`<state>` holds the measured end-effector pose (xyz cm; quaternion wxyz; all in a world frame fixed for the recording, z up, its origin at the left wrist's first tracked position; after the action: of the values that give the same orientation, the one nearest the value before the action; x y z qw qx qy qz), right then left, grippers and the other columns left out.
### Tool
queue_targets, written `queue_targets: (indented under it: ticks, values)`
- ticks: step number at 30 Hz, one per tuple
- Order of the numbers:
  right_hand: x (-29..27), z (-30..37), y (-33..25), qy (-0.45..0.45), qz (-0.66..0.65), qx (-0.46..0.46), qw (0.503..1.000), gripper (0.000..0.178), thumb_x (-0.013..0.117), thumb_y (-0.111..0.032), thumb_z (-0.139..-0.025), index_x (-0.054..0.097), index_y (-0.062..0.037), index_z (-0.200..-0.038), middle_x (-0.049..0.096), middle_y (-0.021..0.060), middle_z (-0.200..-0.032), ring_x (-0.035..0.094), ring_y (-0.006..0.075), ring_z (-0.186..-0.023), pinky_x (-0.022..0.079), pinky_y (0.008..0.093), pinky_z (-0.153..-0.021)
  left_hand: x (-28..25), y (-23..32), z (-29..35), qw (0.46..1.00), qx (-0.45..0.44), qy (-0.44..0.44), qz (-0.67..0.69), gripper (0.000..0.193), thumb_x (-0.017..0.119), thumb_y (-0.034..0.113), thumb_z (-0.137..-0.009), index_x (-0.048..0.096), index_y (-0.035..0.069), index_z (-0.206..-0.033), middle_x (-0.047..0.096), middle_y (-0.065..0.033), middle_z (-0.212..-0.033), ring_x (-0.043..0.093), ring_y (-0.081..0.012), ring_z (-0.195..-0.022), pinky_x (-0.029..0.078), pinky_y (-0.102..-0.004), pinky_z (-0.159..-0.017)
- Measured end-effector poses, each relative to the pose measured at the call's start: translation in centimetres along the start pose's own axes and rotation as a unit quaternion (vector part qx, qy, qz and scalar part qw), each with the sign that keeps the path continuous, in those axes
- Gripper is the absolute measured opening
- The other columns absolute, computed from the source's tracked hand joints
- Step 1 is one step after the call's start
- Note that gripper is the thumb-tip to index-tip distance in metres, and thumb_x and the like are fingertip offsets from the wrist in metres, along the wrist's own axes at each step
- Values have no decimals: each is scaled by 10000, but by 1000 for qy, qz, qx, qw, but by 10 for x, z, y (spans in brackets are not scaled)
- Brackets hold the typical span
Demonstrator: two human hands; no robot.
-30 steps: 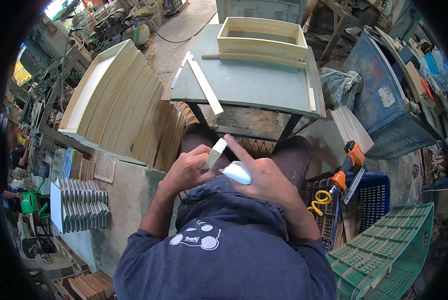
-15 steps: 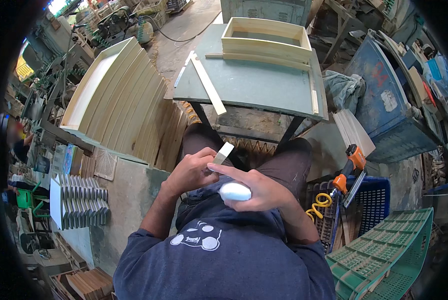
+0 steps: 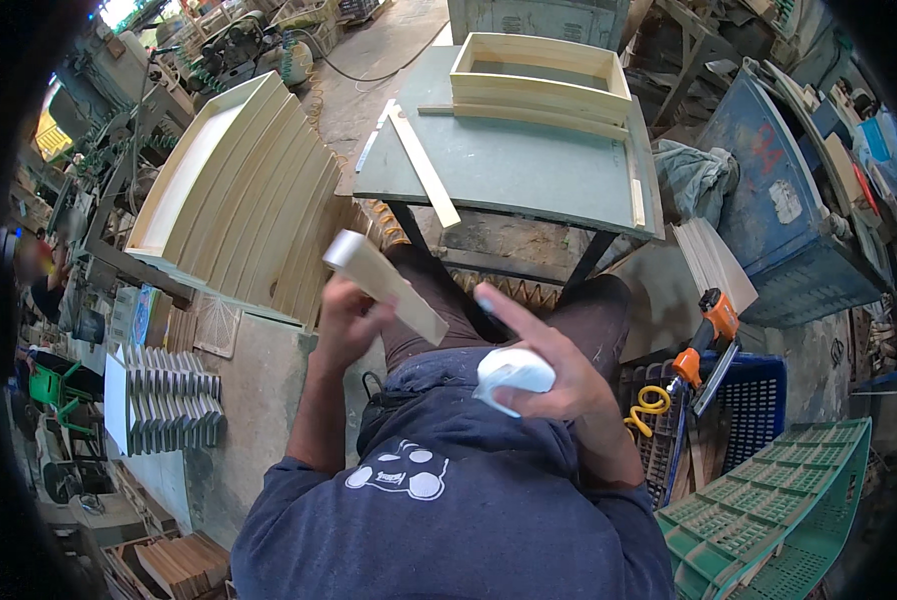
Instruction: Applying glue and using a pneumatic nail gun to assemble wooden drawer or box frames.
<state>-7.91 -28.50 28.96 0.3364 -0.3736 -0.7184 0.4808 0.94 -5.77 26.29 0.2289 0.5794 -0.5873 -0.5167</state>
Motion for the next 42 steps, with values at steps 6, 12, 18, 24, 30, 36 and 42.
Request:
queue_targets:
  ticks: [6,12,18,24,30,36,42]
  values:
    - [8,2,5,51,138,-44,988,970,687,-24,-769,45,41,-1493,660,151,-1000,620,116,-723,488,250,-664,-20,-29,3,782,-114,247,560,346,553,267,-896,569,-27,-1079,621,-132,-1010,659,-232,-918,546,-342,-828]
    - [48,-14,20,-45,301,-125,944,1120,751,-68,-717,-54,9,-1492,674,159,-779,663,252,-650,512,333,-594,10,-76,9,685,-171,193,682,390,521,315,-895,572,-24,-1082,662,-131,-1007,645,-228,-932,518,-363,-880]
    - [59,-34,15,-51,368,-123,920,1110,776,-123,-657,67,-31,-1507,649,136,-778,658,287,-661,540,375,-608,21,-66,12,679,-185,197,683,383,548,295,-897,545,-27,-1106,658,-137,-1005,650,-220,-934,548,-346,-870]
    - [73,-46,20,-26,499,-109,859,1089,766,-172,-685,67,-39,-1509,650,122,-770,657,270,-659,541,359,-581,18,-77,18,672,-222,265,654,377,568,267,-892,531,-21,-1132,656,-158,-1030,656,-204,-930,569,-301,-835]
    - [76,-39,16,-102,475,-64,872,1058,754,-180,-711,71,-32,-1506,658,135,-772,667,274,-664,549,347,-579,4,-107,30,666,-226,328,631,353,580,264,-890,548,-5,-1116,669,-115,-987,669,-180,-859,580,-250,-756]
    - [61,-47,23,-7,445,-42,895,1047,759,-187,-708,96,-86,-1512,661,157,-776,674,302,-670,561,372,-607,14,-89,29,654,-251,327,634,312,590,260,-884,569,20,-1082,672,-70,-942,667,-168,-856,577,-243,-721]
    - [57,-41,13,-59,425,-117,896,881,751,-227,-775,253,-5,-1466,671,187,-983,688,279,-812,554,369,-711,11,-93,30,657,-251,331,629,298,594,252,-878,572,26,-1071,660,-67,-965,664,-171,-875,590,-259,-739]
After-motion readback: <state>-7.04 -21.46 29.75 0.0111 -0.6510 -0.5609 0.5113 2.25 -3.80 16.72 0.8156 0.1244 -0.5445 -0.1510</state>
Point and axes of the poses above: each hand's wrist, its own z-axis away from the middle knuckle, its own x-axis out of the palm, y = z × x, the point moved 6 cm from there along -z, towards the middle knuckle
